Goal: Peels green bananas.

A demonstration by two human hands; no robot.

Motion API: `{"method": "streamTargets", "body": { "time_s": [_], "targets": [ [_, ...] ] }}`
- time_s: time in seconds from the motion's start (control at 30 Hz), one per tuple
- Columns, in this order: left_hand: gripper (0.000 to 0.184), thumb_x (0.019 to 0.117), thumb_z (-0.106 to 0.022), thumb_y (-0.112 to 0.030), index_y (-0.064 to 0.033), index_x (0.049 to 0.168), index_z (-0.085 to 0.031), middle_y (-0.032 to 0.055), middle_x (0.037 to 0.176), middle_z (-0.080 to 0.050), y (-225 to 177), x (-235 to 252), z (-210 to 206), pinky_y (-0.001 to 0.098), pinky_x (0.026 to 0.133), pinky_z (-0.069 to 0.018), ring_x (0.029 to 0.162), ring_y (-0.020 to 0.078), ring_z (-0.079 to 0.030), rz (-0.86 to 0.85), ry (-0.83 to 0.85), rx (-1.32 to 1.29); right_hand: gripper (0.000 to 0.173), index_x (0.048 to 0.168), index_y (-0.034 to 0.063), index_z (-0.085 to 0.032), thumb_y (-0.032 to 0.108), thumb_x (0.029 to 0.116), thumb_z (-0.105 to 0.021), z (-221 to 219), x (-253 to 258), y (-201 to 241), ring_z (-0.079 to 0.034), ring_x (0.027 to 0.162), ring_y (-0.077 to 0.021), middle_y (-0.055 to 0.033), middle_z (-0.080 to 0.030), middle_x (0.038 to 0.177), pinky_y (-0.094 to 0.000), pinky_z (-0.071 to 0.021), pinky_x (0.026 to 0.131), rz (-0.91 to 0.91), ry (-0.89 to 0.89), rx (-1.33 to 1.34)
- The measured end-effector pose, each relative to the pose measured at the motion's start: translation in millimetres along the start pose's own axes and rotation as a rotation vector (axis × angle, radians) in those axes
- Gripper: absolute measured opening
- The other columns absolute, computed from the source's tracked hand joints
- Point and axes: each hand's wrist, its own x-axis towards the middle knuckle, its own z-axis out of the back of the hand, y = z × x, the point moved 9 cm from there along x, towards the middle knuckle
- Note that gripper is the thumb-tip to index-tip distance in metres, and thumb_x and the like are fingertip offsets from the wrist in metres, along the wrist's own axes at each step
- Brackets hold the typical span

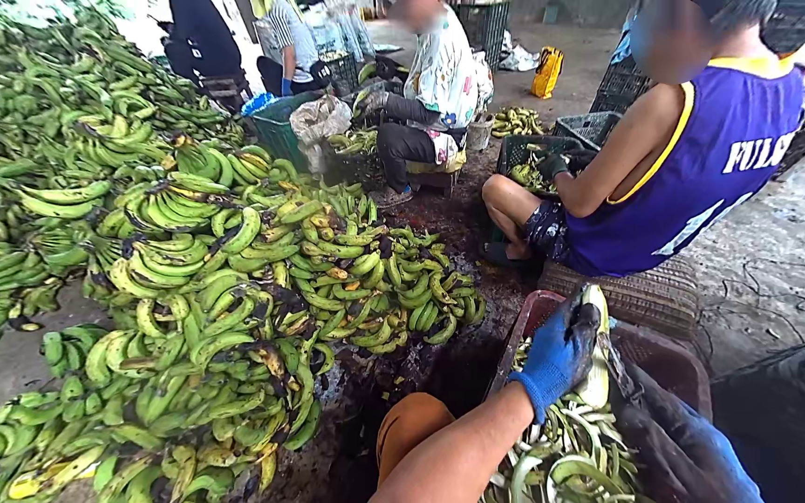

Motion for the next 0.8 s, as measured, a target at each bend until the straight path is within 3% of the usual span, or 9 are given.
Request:
{"method": "streamTargets", "body": {
  "time_s": [0.1,0.33,0.6,0.8],
  "targets": [
    [0.049,0.11,-0.042,-0.024,0.0023,0.151,-0.042,0.022,0.142,-0.057,-0.1,-1.1,0.7,0.0409,0.114,-0.0415,0.132,0.0238,-0.056,0.018,-0.005,-0.006,0.065,0.152,0.0055,-0.048,0.046,0.1013,-0.055,-1.7,-0.1,1.6,-0.065,0.118,-0.0221,-0.0199,-0.063,0.135,-0.0428,-0.0516,0.103,0.008,0.008,-0.013],
    [0.049,0.1104,-0.041,-0.025,0.0007,0.152,-0.042,0.0213,0.144,-0.056,4.4,-3.4,-1.2,0.0404,0.114,-0.0417,0.132,0.0227,-0.056,0.021,0.009,-0.005,0.067,0.153,0.0129,-0.048,0.053,0.1001,-0.054,-2.5,-4.6,-4.4,-0.065,0.117,-0.0192,-0.0151,-0.065,0.134,-0.0431,-0.0532,0.101,0.014,-0.009,-0.038],
    [0.049,0.1106,-0.04,-0.026,0.0002,0.153,-0.041,0.021,0.144,-0.055,5.2,-0.6,-1.1,0.0408,0.114,-0.0413,0.132,0.0232,-0.055,0.032,0.021,0.012,0.068,0.154,0.0109,-0.047,0.052,0.1005,-0.052,-3.7,-2.0,-3.6,-0.064,0.119,-0.0214,-0.0163,-0.064,0.136,-0.045,-0.0515,0.103,-0.007,0.006,-0.04],
    [0.05,0.1106,-0.041,-0.029,-0.0017,0.152,-0.042,0.0202,0.143,-0.056,3.3,-1.7,-0.7,0.0418,0.113,-0.042,0.132,0.023,-0.056,0.069,0.024,-0.006,0.067,0.155,0.0103,-0.045,0.051,0.1017,-0.051,-5.4,-1.0,-3.0,-0.064,0.12,-0.0166,-0.0146,-0.063,0.138,-0.0407,-0.0514,0.105,0.009,0.018,-0.01]
  ]
}}
